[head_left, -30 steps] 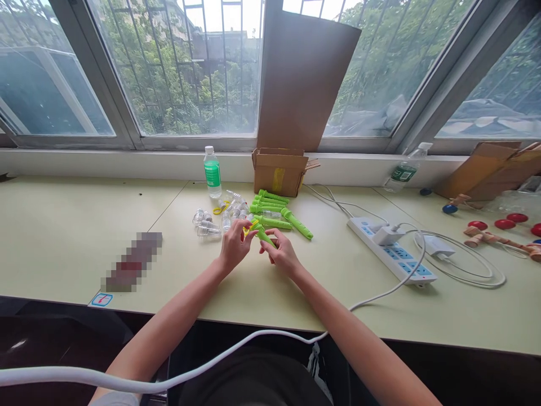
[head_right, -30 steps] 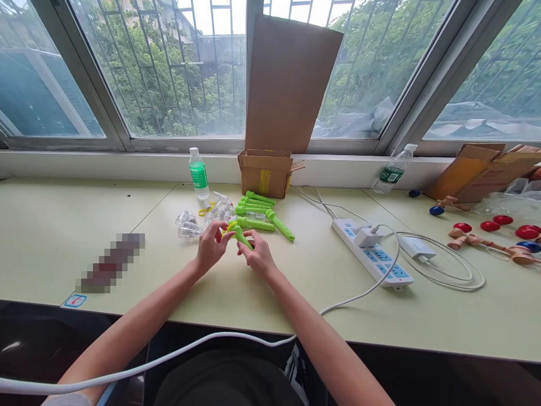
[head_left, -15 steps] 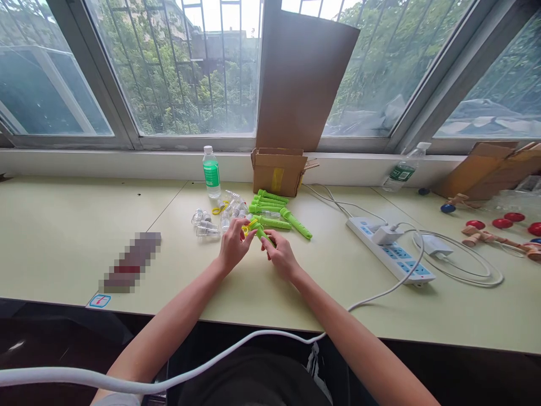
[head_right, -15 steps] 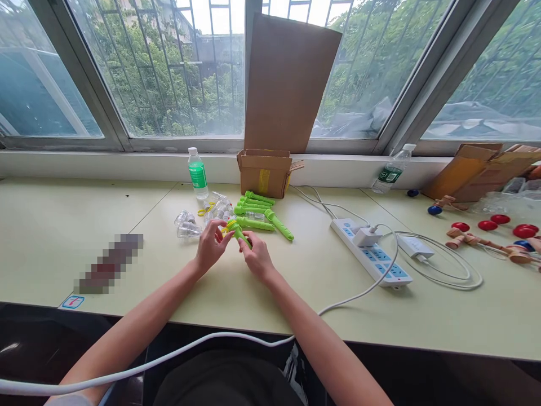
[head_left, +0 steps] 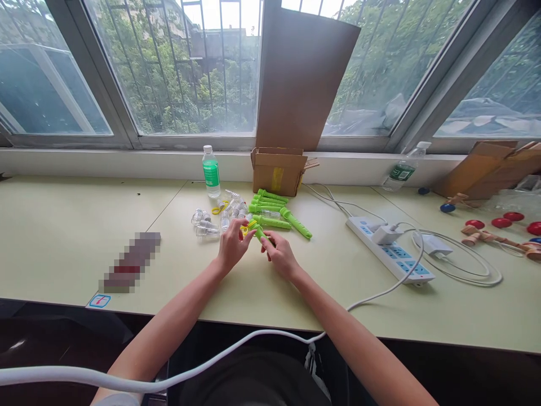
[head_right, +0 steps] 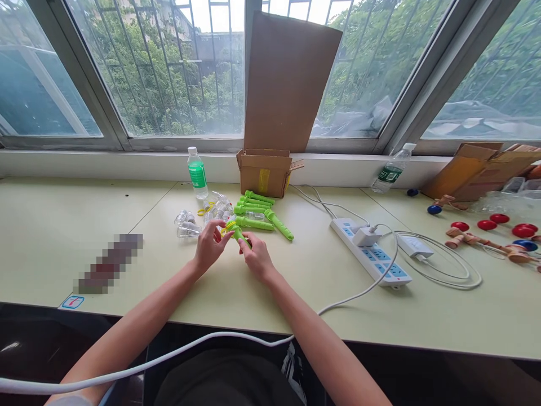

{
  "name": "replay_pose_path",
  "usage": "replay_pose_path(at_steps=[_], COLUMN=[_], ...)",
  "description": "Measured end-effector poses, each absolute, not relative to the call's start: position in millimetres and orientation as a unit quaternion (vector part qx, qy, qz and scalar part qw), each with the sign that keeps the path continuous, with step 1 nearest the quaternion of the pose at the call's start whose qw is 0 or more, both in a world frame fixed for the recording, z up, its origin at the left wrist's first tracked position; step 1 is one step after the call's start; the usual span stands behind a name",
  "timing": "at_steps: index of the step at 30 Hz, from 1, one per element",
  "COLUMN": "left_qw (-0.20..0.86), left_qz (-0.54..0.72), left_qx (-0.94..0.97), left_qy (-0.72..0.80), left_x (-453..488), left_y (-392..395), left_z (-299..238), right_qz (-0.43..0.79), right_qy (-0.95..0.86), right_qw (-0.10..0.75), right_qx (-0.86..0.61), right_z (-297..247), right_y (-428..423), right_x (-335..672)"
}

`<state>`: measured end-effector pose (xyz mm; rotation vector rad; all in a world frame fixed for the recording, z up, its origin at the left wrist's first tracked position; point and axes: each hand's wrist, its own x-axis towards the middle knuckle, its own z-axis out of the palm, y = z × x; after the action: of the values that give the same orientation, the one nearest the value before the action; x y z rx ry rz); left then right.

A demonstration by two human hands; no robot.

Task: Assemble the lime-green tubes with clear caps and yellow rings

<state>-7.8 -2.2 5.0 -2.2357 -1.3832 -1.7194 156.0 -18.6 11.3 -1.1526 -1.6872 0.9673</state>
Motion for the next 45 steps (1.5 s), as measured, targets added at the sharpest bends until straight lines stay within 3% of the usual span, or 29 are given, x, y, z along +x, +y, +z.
replay_pose_path(at_steps=[45], left_qw=[-0.021], left_qz=[-0.547], left_qx=[-0.71], left_qy=[-0.443], left_x=[-6.6], left_y=[0.1], left_z=[1.4], right_qz=[0.419], right_qy=[-0.659], right_qw=[0.424], right_qx=[-0.459], right_z=[10.1], right_y=[-18.3], right_x=[156.4])
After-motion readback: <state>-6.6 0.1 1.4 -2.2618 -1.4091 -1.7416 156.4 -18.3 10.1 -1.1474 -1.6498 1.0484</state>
